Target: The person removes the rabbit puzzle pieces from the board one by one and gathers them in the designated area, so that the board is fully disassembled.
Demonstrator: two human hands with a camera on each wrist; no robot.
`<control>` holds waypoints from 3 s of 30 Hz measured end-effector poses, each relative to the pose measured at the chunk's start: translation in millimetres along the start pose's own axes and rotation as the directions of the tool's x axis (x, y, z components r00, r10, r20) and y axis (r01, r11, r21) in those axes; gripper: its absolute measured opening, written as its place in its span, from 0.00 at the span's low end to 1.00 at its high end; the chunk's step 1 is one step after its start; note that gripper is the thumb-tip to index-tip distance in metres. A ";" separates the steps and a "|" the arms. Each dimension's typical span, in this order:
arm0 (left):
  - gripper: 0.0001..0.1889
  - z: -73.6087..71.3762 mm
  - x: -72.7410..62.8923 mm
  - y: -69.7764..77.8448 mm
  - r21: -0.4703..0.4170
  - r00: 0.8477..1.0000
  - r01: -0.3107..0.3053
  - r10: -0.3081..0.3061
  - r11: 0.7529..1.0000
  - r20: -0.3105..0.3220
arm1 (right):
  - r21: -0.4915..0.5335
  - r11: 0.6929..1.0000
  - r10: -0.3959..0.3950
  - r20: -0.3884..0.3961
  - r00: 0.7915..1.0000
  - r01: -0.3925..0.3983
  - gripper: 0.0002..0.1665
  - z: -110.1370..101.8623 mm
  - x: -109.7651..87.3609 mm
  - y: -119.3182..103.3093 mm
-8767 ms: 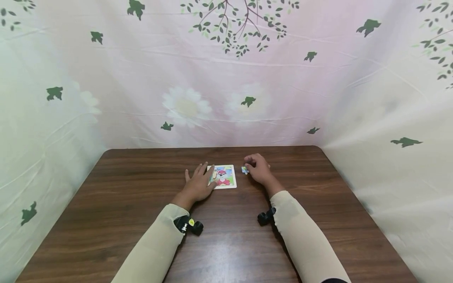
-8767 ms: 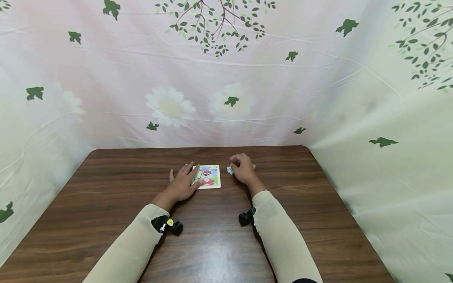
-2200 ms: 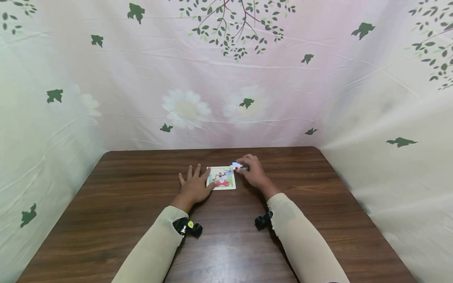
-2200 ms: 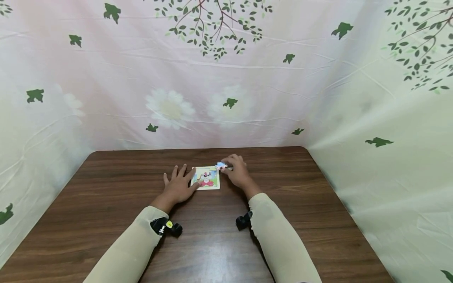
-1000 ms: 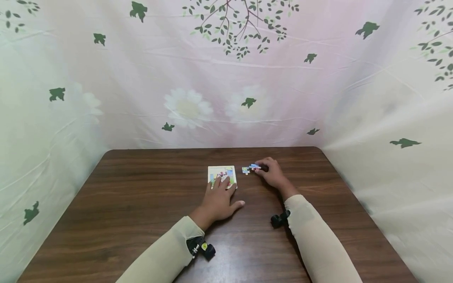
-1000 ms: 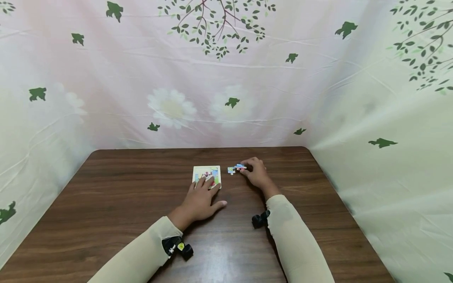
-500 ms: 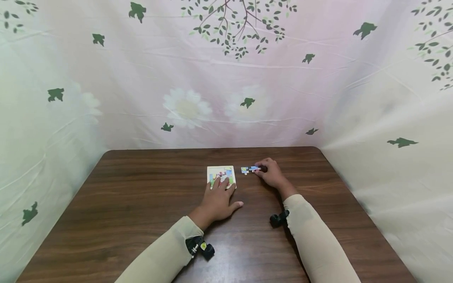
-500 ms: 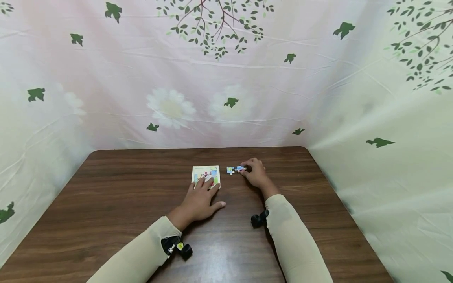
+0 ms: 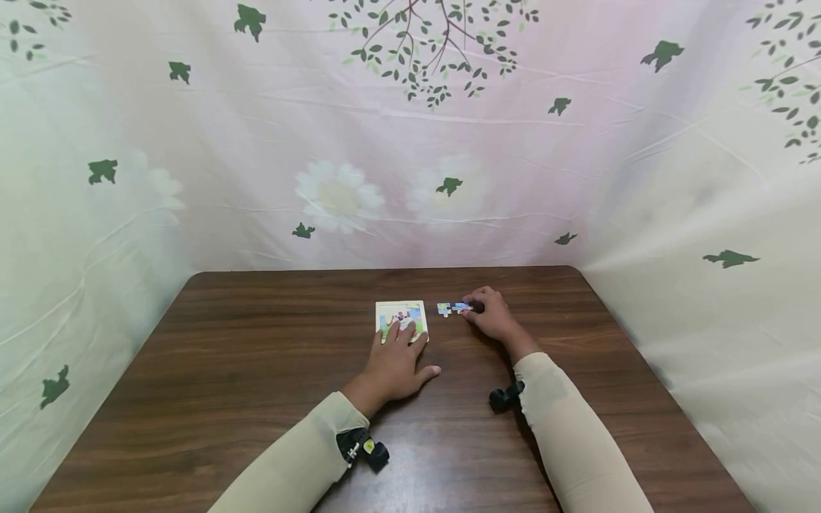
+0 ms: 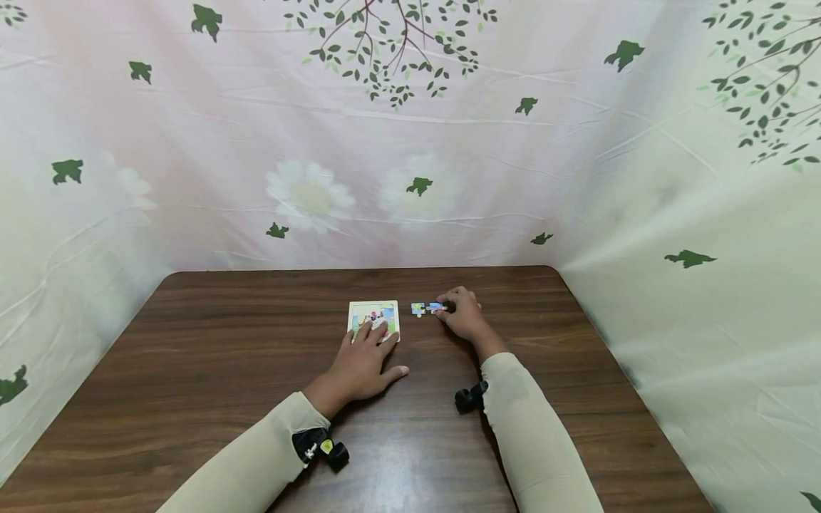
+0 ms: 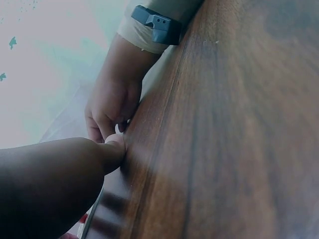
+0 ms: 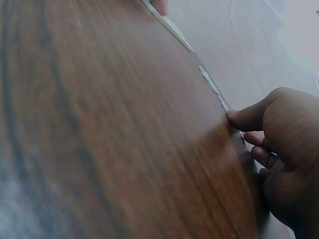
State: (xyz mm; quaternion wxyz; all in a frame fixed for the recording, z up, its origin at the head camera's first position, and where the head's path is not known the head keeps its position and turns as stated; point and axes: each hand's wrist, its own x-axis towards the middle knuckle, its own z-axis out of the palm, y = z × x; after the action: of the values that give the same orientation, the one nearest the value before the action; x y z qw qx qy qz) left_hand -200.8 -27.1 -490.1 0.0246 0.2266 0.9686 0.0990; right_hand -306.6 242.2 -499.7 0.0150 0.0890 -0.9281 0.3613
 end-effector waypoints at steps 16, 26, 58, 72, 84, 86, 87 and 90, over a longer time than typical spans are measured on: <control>0.42 1.6 0.3 0.4 0.023 1.000 0.002 -0.002 1.000 0.014 | 0.072 0.997 -0.030 -0.034 0.999 0.032 0.20 -0.1 -3.2 0.8; 0.42 -1.0 1.3 1.3 0.027 1.000 -0.004 0.004 1.000 0.012 | 0.105 0.991 -0.067 -0.096 0.993 0.077 0.17 8.0 0.6 -11.1; 0.41 1.2 0.0 -1.7 0.047 1.000 -0.027 0.027 0.999 -0.003 | 0.069 0.970 -0.226 -0.078 0.971 0.231 0.10 60.5 22.5 -62.9; 0.42 1.5 0.5 -2.7 0.060 0.999 -0.038 0.038 0.997 0.003 | 0.045 0.971 -0.237 0.037 0.971 0.235 0.11 63.7 23.0 -70.7; 0.43 1.3 0.4 -3.5 0.051 0.999 -0.034 0.033 0.998 0.012 | 0.003 0.968 -0.250 0.118 0.961 0.251 0.13 62.1 18.6 -74.9; 0.42 1.7 0.4 -3.6 0.053 0.999 -0.034 0.034 0.998 0.011 | 0.002 0.968 -0.248 0.120 0.961 0.250 0.12 62.2 18.2 -75.0; 0.42 1.9 0.4 -3.7 0.054 0.999 -0.034 0.034 0.998 0.009 | 0.001 0.968 -0.248 0.121 0.961 0.249 0.12 62.5 18.3 -74.9; 0.42 1.0 0.1 -3.2 0.054 0.999 -0.032 0.031 0.998 0.012 | -0.014 0.971 -0.236 0.125 0.964 0.240 0.13 63.3 18.2 -75.1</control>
State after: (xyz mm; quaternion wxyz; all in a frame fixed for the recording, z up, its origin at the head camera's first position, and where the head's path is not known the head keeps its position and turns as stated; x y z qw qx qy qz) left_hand -202.2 -29.7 -491.7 0.0222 0.2430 0.9671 0.0720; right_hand -308.9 142.5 -494.6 0.0024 0.2215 -0.9150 0.3372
